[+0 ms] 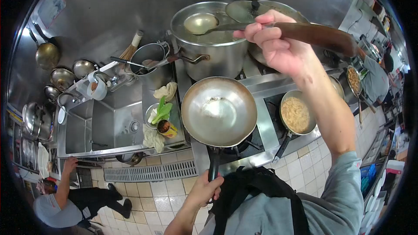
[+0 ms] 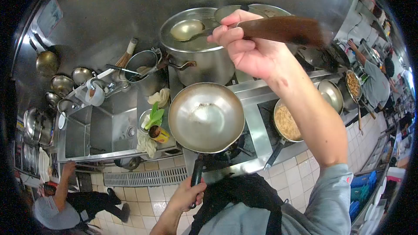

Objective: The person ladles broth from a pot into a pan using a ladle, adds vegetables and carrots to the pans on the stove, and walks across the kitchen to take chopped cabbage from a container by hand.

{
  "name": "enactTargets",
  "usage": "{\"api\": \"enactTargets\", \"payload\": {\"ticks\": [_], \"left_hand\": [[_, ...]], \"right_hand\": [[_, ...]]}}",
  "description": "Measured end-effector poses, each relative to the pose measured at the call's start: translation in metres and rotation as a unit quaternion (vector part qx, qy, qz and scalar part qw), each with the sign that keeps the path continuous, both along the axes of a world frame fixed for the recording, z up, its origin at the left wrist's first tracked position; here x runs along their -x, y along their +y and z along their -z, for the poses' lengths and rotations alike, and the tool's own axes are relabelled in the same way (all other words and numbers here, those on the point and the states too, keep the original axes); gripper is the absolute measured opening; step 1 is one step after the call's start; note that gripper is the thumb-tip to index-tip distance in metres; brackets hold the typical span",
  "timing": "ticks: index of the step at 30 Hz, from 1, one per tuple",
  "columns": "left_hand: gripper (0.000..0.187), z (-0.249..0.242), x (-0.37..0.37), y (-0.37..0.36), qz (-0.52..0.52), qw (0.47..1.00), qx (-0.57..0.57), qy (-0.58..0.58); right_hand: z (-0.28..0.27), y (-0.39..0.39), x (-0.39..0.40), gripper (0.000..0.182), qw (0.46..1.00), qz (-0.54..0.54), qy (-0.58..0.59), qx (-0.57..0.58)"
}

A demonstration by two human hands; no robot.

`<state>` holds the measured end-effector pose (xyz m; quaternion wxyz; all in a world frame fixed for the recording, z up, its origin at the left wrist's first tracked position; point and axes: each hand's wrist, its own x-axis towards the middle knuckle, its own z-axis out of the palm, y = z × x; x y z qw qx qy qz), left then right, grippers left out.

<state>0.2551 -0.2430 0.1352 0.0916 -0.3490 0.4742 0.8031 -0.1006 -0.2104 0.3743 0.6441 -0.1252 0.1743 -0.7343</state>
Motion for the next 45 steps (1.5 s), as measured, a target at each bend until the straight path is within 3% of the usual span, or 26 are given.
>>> {"api": "enactTargets", "payload": {"ticks": [5, 7, 9, 11, 13, 15, 17, 21, 23, 27, 29, 30, 32, 36, 39, 43, 45], "left_hand": [[0.020, -0.026, 0.009, 0.012, -0.044, 0.998, -0.038, -0.019], [0.020, -0.030, 0.010, 0.016, -0.057, 0.997, -0.044, -0.018], [0.020, -0.037, 0.009, 0.019, -0.058, 0.997, -0.045, -0.005], [0.019, -0.041, 0.005, 0.021, -0.075, 0.995, -0.063, -0.009], [0.018, -0.043, 0.005, 0.024, -0.069, 0.996, -0.056, -0.003], [0.017, -0.040, 0.000, 0.026, -0.062, 0.996, -0.063, -0.003], [0.017, -0.044, -0.001, 0.028, -0.075, 0.993, -0.086, -0.008], [0.016, -0.044, -0.005, 0.031, -0.073, 0.995, -0.070, -0.024], [0.016, -0.037, -0.006, 0.033, -0.089, 0.994, -0.055, -0.023], [0.015, -0.032, -0.004, 0.032, -0.084, 0.995, -0.043, -0.031], [0.016, -0.027, -0.004, 0.030, -0.085, 0.995, -0.040, -0.025], [0.016, -0.027, -0.003, 0.030, -0.082, 0.996, -0.037, -0.020], [0.017, -0.028, 0.002, 0.026, -0.078, 0.996, -0.015, -0.040], [0.018, -0.019, 0.003, 0.020, -0.069, 0.997, -0.013, -0.023], [0.018, -0.012, 0.002, 0.013, -0.065, 0.997, -0.021, -0.025], [0.018, 0.000, 0.003, 0.007, -0.075, 0.997, -0.018, -0.021], [0.018, 0.003, 0.002, 0.003, -0.071, 0.997, -0.021, -0.021]], "right_hand": [[-0.017, 0.047, -0.025, 0.051, 1.000, -0.022, -0.020, 0.009], [-0.014, 0.069, -0.029, 0.066, 0.994, -0.089, -0.031, 0.056], [-0.020, 0.092, -0.052, 0.073, 0.996, -0.044, -0.069, 0.018], [-0.011, 0.110, -0.057, 0.077, 0.988, -0.097, -0.117, 0.023], [-0.002, 0.126, -0.062, 0.080, 0.991, -0.084, -0.108, -0.006], [0.008, 0.141, -0.071, 0.075, 0.983, -0.078, -0.155, -0.059], [0.020, 0.149, -0.082, 0.073, 0.987, -0.055, -0.096, -0.117], [0.065, 0.163, -0.085, 0.060, 0.977, -0.062, -0.100, -0.179], [0.069, 0.166, -0.094, 0.054, 0.921, -0.062, 0.228, -0.309], [0.082, 0.171, -0.108, 0.047, 0.874, -0.085, 0.319, -0.356], [0.105, 0.182, -0.107, 0.055, 0.842, -0.084, 0.449, -0.286], [0.101, 0.185, -0.109, 0.055, 0.841, -0.079, 0.453, -0.284], [0.084, 0.188, -0.110, 0.060, 0.770, -0.056, 0.560, -0.300], [0.042, 0.188, -0.110, 0.070, 0.822, 0.061, 0.464, -0.323], [0.024, 0.161, -0.097, 0.071, 0.827, 0.130, 0.478, -0.265], [0.012, 0.086, -0.054, 0.066, 0.793, 0.155, 0.550, -0.210], [0.019, 0.045, -0.033, 0.053, 0.777, 0.164, 0.571, -0.207]]}}
